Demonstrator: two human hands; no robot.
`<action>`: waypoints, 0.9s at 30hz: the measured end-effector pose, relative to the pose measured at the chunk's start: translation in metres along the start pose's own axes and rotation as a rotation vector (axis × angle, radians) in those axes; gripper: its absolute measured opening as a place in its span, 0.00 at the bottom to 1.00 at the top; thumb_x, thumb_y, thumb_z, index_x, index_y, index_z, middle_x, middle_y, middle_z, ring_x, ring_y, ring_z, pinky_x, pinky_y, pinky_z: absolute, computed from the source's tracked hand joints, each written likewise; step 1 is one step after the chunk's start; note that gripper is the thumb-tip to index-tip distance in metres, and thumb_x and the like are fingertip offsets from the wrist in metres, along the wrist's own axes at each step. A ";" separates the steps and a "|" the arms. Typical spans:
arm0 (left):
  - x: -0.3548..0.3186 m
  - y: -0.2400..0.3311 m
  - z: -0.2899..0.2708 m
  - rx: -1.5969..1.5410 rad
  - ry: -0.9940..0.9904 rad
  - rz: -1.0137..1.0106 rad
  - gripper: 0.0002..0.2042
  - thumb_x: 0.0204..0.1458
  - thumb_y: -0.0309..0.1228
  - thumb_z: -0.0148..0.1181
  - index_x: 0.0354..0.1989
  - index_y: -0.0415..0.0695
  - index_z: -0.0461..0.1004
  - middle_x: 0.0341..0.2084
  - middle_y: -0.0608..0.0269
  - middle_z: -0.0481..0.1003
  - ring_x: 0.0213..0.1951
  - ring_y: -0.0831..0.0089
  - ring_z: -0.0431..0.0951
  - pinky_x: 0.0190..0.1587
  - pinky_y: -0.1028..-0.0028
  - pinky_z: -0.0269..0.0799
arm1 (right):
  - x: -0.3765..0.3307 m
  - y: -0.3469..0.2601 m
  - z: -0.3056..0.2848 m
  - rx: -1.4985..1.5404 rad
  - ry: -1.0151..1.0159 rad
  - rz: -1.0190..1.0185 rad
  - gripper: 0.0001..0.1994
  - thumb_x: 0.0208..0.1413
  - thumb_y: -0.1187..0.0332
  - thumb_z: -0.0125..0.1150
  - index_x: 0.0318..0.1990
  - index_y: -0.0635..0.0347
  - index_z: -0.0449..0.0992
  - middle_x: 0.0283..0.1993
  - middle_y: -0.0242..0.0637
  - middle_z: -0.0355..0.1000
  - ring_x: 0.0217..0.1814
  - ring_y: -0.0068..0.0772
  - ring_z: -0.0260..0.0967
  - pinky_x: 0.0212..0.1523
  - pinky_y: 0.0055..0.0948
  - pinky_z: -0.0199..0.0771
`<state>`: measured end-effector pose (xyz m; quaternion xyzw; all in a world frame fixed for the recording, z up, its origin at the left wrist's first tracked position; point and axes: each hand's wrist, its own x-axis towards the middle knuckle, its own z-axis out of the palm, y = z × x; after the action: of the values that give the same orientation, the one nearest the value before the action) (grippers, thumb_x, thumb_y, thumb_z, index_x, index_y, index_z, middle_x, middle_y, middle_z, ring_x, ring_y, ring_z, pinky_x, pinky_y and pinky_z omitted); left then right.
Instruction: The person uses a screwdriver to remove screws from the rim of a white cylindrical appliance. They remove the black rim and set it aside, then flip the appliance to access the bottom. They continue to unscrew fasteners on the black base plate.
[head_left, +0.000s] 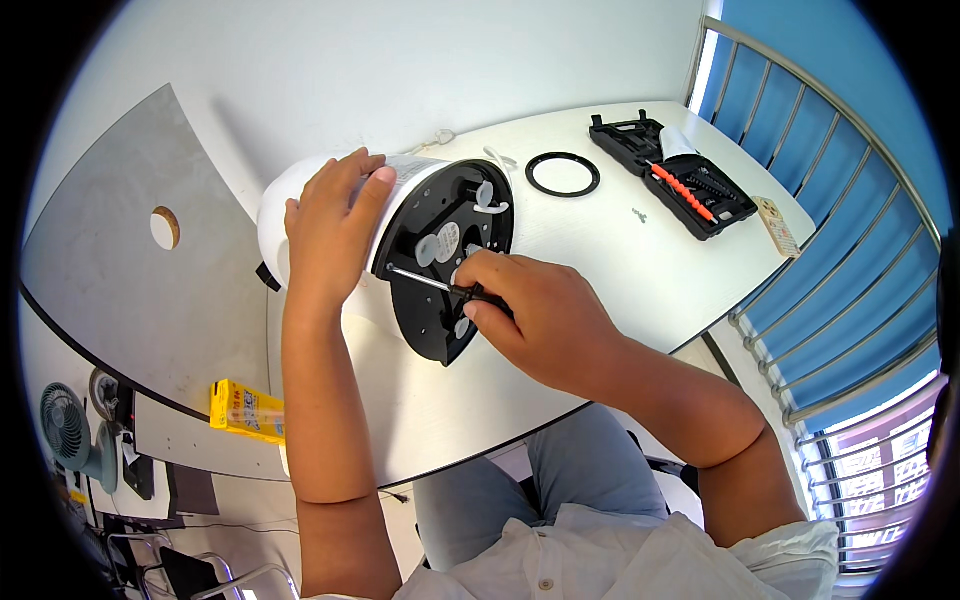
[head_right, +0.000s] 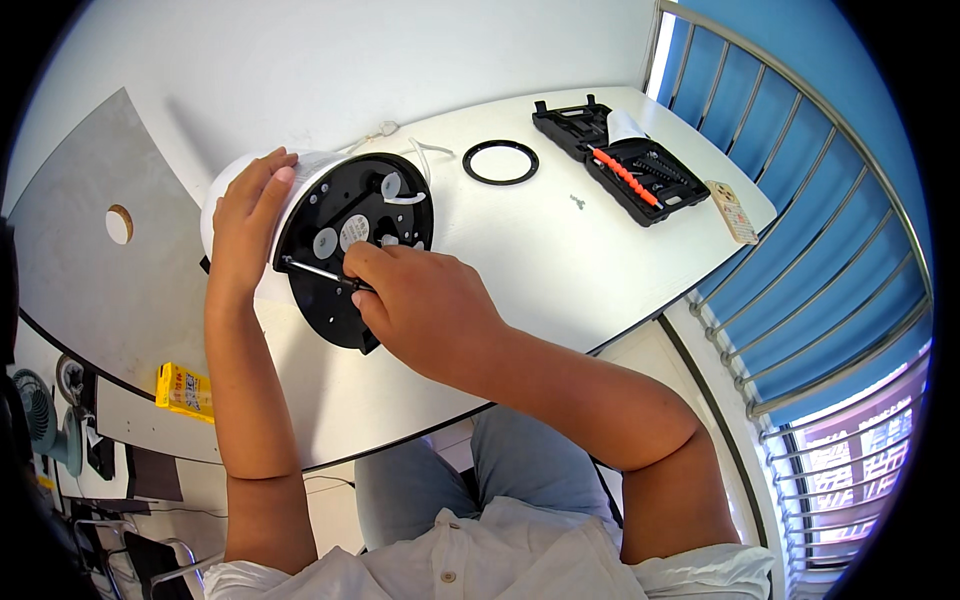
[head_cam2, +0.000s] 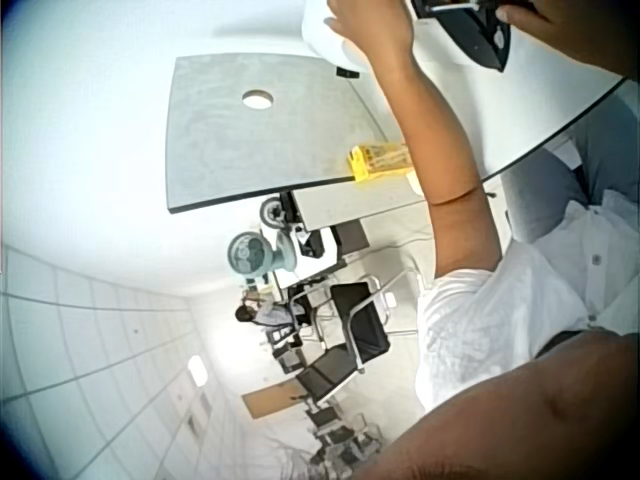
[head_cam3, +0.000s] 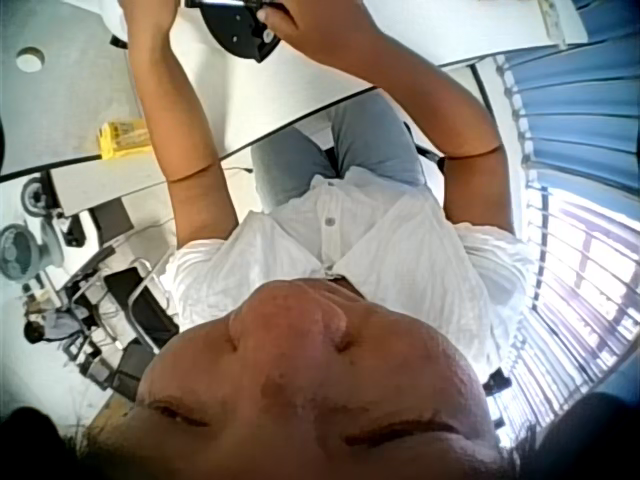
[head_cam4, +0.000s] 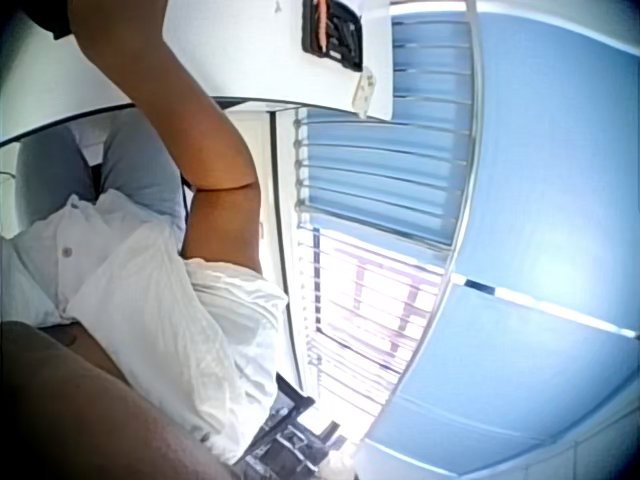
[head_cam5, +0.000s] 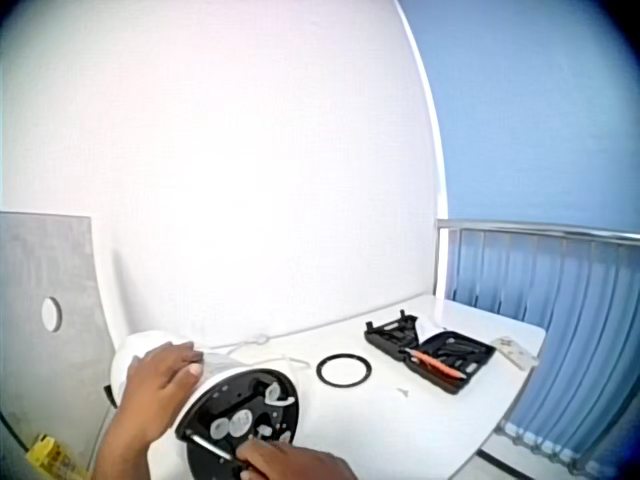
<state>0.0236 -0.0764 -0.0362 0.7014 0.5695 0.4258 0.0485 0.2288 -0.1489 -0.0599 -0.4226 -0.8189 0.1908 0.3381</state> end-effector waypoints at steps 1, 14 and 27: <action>0.000 0.000 0.000 -0.010 -0.006 -0.006 0.24 0.55 0.53 0.46 0.48 0.48 0.76 0.56 0.57 0.69 0.64 0.57 0.59 0.65 0.44 0.33 | -0.001 0.001 0.001 0.008 0.002 0.003 0.08 0.54 0.71 0.55 0.42 0.58 0.70 0.32 0.39 0.72 0.32 0.43 0.71 0.34 0.37 0.69; 0.001 -0.002 0.001 -0.013 0.007 0.028 0.25 0.55 0.54 0.46 0.48 0.47 0.76 0.56 0.57 0.70 0.63 0.57 0.60 0.65 0.44 0.33 | -0.003 0.010 -0.004 0.178 0.082 0.042 0.09 0.54 0.70 0.57 0.42 0.59 0.71 0.24 0.37 0.70 0.23 0.29 0.66 0.28 0.27 0.65; -0.005 0.002 -0.008 0.118 -0.084 0.055 0.25 0.57 0.44 0.45 0.61 0.44 0.63 0.58 0.57 0.68 0.69 0.58 0.50 0.66 0.45 0.29 | 0.021 0.017 -0.015 -0.026 0.148 0.066 0.12 0.57 0.64 0.52 0.27 0.62 0.69 0.23 0.42 0.72 0.26 0.46 0.71 0.28 0.40 0.68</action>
<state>0.0204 -0.0846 -0.0326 0.7358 0.5715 0.3627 0.0192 0.2409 -0.1215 -0.0511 -0.4667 -0.7796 0.1595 0.3860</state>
